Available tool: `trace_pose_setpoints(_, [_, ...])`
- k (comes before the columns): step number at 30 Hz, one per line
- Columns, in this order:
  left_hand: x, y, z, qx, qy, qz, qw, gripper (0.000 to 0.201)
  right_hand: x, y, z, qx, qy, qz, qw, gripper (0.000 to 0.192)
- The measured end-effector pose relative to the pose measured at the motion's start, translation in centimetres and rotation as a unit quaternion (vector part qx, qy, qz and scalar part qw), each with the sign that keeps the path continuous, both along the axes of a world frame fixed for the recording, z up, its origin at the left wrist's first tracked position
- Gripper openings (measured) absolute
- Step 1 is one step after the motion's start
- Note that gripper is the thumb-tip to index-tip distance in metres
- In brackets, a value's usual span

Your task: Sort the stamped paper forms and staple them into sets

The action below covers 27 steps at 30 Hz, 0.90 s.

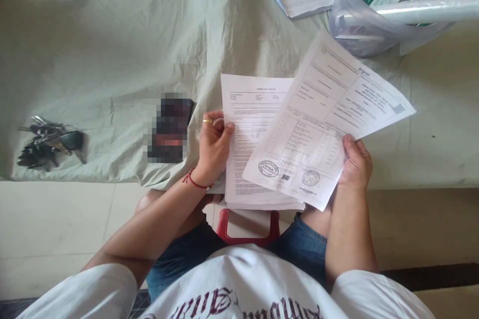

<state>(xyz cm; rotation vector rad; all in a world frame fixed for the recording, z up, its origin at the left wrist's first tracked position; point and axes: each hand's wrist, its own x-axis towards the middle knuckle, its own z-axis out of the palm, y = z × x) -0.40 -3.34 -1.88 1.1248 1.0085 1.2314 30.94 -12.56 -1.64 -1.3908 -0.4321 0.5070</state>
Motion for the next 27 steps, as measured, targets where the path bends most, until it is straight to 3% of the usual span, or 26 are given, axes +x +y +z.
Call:
trace_pose_setpoints(4, [0.1, -0.1, -0.3, -0.01, -0.005, 0.013, 1.0, 0.052, -0.2, 0.1, 0.3, 0.018, 0.033, 0.022, 0.999, 0.025])
trace_pose_setpoints(10, [-0.1, 0.0, -1.1, -0.021, -0.001, 0.014, 1.0, 0.058, -1.5, -0.3, 0.5, -0.017, -0.008, 0.029, 0.999, 0.025])
trace_pose_setpoints(16, [-0.4, 0.2, -1.4, -0.049, 0.002, -0.038, 0.998, 0.03, -3.0, -0.8, 0.6, -0.086, -0.107, 0.09, 0.986, 0.036])
trace_pose_setpoints(20, [-0.2, 0.2, -1.2, -0.059, 0.001, -0.037, 0.998, 0.023, -3.5, -0.7, 0.4, -0.102, -0.148, 0.112, 0.977, 0.035])
trace_pose_setpoints(27, [-0.1, 0.2, -1.1, -0.034, 0.036, -0.021, 0.999, 0.004, -4.0, -0.4, 0.4, -0.109, -0.197, 0.129, 0.966, 0.054])
